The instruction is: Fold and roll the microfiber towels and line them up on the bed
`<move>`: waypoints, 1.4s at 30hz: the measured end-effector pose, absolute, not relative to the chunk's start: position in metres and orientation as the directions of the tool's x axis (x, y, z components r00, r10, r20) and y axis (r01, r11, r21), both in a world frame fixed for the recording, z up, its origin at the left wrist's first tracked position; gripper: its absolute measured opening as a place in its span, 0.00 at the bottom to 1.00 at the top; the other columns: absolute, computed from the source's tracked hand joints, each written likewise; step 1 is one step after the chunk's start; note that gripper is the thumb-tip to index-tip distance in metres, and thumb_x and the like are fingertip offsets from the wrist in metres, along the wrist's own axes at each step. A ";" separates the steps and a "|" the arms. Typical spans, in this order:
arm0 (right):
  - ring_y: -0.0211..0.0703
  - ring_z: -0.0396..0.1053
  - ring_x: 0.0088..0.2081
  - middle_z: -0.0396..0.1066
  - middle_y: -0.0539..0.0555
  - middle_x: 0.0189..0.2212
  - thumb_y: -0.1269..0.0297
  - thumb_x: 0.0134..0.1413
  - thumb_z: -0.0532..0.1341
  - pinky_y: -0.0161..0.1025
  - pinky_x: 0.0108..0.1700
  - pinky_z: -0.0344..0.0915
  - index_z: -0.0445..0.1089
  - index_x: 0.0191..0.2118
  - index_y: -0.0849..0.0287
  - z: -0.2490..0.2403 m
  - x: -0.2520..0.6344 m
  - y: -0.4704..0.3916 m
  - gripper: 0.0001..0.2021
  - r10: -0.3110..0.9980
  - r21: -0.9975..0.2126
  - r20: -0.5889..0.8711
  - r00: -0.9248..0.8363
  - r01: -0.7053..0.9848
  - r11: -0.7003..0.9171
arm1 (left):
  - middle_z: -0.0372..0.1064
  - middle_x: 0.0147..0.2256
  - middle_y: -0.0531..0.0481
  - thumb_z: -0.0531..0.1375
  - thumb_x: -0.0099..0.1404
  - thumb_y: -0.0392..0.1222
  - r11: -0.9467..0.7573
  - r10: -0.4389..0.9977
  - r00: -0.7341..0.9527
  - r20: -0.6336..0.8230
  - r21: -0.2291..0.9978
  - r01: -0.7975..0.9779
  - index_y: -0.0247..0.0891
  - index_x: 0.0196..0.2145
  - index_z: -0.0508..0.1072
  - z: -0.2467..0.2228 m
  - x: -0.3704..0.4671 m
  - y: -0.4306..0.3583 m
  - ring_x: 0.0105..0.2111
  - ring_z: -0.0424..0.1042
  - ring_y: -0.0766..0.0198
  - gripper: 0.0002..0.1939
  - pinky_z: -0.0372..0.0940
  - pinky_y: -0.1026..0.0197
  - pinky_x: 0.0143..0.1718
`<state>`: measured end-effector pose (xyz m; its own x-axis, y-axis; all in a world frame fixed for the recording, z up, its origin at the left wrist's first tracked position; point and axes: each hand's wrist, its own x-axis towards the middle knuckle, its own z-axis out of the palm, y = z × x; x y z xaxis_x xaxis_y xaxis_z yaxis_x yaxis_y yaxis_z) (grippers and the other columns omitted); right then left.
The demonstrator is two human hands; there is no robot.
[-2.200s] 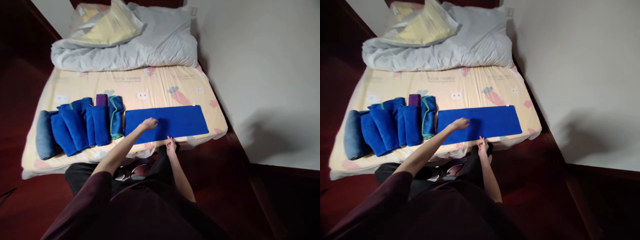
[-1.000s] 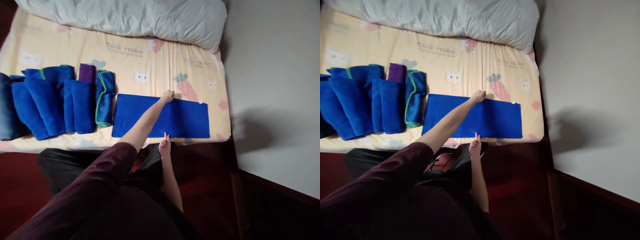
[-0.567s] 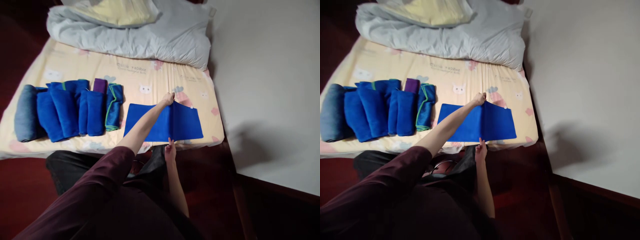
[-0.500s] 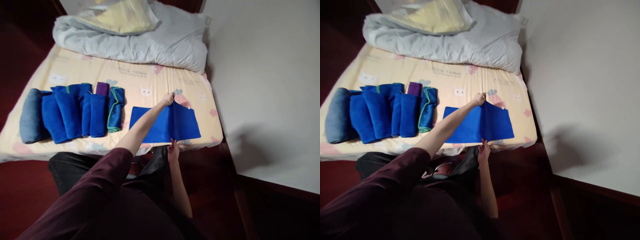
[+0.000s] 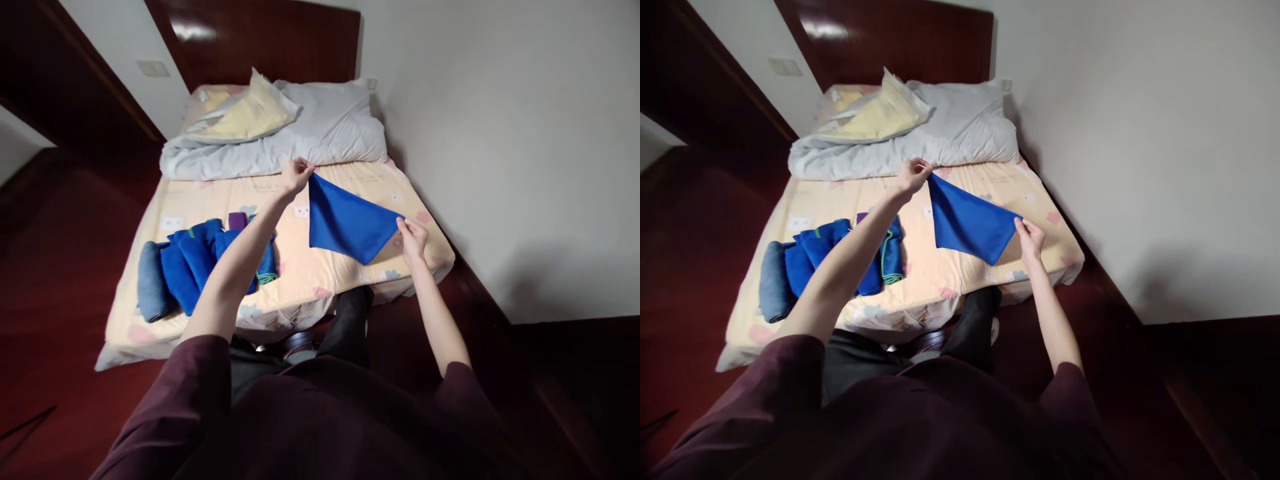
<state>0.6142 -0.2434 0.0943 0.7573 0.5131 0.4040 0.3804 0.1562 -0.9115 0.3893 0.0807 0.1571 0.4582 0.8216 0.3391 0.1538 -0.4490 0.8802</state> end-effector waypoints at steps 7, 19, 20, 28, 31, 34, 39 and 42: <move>0.38 0.75 0.35 0.76 0.49 0.32 0.38 0.42 0.78 0.37 0.43 0.75 0.73 0.38 0.57 0.168 0.633 -0.196 0.29 0.502 -0.885 0.454 0.736 0.305 0.352 | 0.73 0.36 0.47 0.70 0.57 0.40 -0.410 0.750 0.555 0.359 0.911 -0.036 0.30 0.46 0.78 0.213 0.327 0.070 0.37 0.73 0.64 0.19 0.71 0.57 0.46; 0.46 0.79 0.42 0.80 0.55 0.38 0.48 0.41 0.81 0.45 0.48 0.78 0.79 0.44 0.58 0.220 0.617 -0.217 0.27 0.627 -0.902 0.425 0.653 0.366 0.230 | 0.76 0.33 0.47 0.68 0.58 0.39 -0.697 0.689 0.508 0.518 0.666 0.266 0.29 0.42 0.82 0.254 0.277 0.038 0.39 0.75 0.59 0.14 0.70 0.56 0.49; 0.47 0.79 0.42 0.81 0.56 0.38 0.49 0.41 0.81 0.45 0.47 0.79 0.80 0.43 0.59 0.222 0.613 -0.223 0.26 0.640 -0.906 0.409 0.650 0.374 0.199 | 0.77 0.33 0.46 0.69 0.58 0.39 -0.693 0.687 0.515 0.514 0.676 0.250 0.29 0.42 0.82 0.254 0.271 0.036 0.40 0.75 0.58 0.14 0.70 0.56 0.49; 0.47 0.79 0.38 0.82 0.58 0.36 0.47 0.33 0.83 0.42 0.40 0.78 0.82 0.41 0.61 0.221 0.581 -0.269 0.30 0.726 -0.946 0.257 0.637 0.320 0.054 | 0.82 0.36 0.42 0.77 0.53 0.58 -0.465 0.768 0.558 0.314 0.872 0.150 0.32 0.37 0.85 0.252 0.202 -0.014 0.40 0.80 0.52 0.26 0.76 0.54 0.44; 0.47 0.79 0.39 0.82 0.58 0.36 0.47 0.33 0.84 0.42 0.40 0.78 0.83 0.41 0.60 0.218 0.575 -0.278 0.30 0.754 -0.961 0.214 0.621 0.273 0.048 | 0.81 0.35 0.44 0.78 0.52 0.57 -0.381 0.814 0.534 0.228 0.904 0.194 0.35 0.38 0.86 0.248 0.175 -0.032 0.40 0.81 0.51 0.24 0.78 0.53 0.44; 0.45 0.78 0.37 0.81 0.58 0.35 0.49 0.35 0.84 0.40 0.35 0.77 0.83 0.41 0.60 0.214 0.575 -0.276 0.28 0.785 -0.977 0.140 0.604 0.212 0.011 | 0.80 0.34 0.45 0.78 0.54 0.55 -0.304 0.836 0.530 0.139 0.923 0.238 0.36 0.40 0.86 0.239 0.160 -0.036 0.39 0.81 0.52 0.22 0.78 0.52 0.42; 0.40 0.76 0.30 0.80 0.56 0.31 0.53 0.37 0.84 0.37 0.30 0.74 0.82 0.42 0.62 0.193 0.586 -0.235 0.27 0.822 -0.988 0.005 0.569 0.127 -0.082 | 0.81 0.35 0.43 0.79 0.50 0.55 -0.221 0.832 0.552 0.060 0.948 0.230 0.36 0.38 0.86 0.205 0.168 -0.009 0.37 0.80 0.54 0.23 0.78 0.53 0.42; 0.39 0.76 0.29 0.79 0.55 0.29 0.56 0.36 0.84 0.34 0.29 0.73 0.80 0.39 0.63 0.173 0.590 -0.194 0.25 0.821 -0.992 -0.034 0.570 0.082 -0.097 | 0.81 0.33 0.43 0.79 0.49 0.55 -0.203 0.835 0.549 0.044 0.951 0.232 0.35 0.37 0.86 0.178 0.186 0.020 0.34 0.79 0.56 0.23 0.76 0.55 0.40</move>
<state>0.5899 -0.1936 0.1731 0.5698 0.8211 -0.0337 0.0815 -0.0973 -0.9919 0.1860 0.0201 0.1782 0.5487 0.8348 0.0444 0.2316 -0.2028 0.9514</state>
